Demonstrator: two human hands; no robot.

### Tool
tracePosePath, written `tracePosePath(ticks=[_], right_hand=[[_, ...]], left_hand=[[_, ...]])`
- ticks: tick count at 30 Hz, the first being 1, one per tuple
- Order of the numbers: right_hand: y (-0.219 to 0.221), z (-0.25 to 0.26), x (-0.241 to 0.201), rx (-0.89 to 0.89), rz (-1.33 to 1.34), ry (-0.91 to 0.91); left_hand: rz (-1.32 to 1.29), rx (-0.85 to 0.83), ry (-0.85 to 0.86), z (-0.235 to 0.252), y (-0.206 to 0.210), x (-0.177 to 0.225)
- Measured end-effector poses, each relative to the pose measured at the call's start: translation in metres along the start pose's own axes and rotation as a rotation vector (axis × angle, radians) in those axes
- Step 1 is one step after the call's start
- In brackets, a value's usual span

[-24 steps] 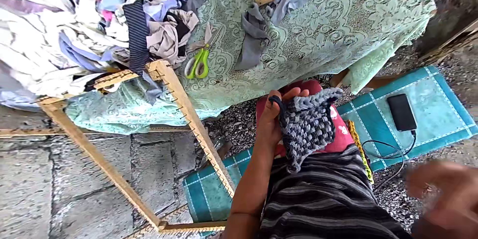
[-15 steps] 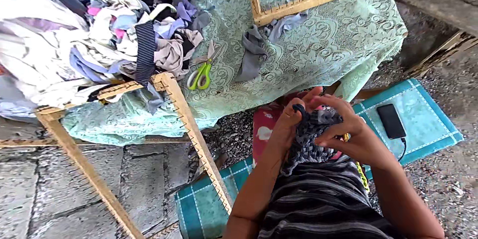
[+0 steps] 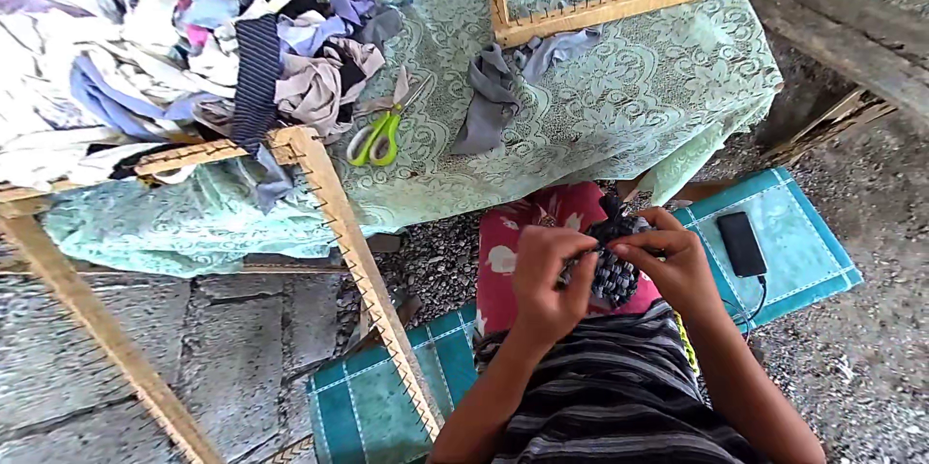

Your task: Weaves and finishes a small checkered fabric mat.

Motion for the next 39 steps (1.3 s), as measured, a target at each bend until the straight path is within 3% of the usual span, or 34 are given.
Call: tracePosePath(ticks=[2, 8, 18, 23, 29, 34, 39], right_hand=[[0.002, 0.001, -0.001, 0.022, -0.002, -0.001], [0.007, -0.008, -0.005, 0.136, 0.153, 0.076], [0.004, -0.018, -0.009, 0.164, 0.214, 0.156], [0.003, -0.021, -0.008, 0.133, 0.129, 0.055], [0.005, -0.027, 0.001, 0.204, -0.045, -0.141], [0.006, -0.027, 0.003, 0.198, 0.125, -0.141], [-0.001, -0.025, 0.001, 0.073, 0.059, -0.113]], left_hand=[[0.109, -0.064, 0.039, -0.008, 0.01, 0.007], [-0.021, -0.032, -0.161, -0.018, 0.029, 0.008], [-0.111, -0.052, -0.159, -0.016, 0.038, 0.01], [-0.127, -0.065, -0.168, -0.017, 0.033, 0.008], [-0.269, 0.049, -0.273, -0.014, 0.02, 0.003], [-0.328, 0.054, -0.151, -0.016, 0.019, 0.005], [-0.302, 0.05, -0.122, -0.019, 0.025, 0.006]])
Point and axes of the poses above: each hand's wrist, its own z-axis towards the middle knuckle, its own y-axis out of the palm, x = y × z, the point moved 1 cm from there along z, towards the middle knuckle, and after that the axes turned 4 degrees about x, right-handed, at the moved point
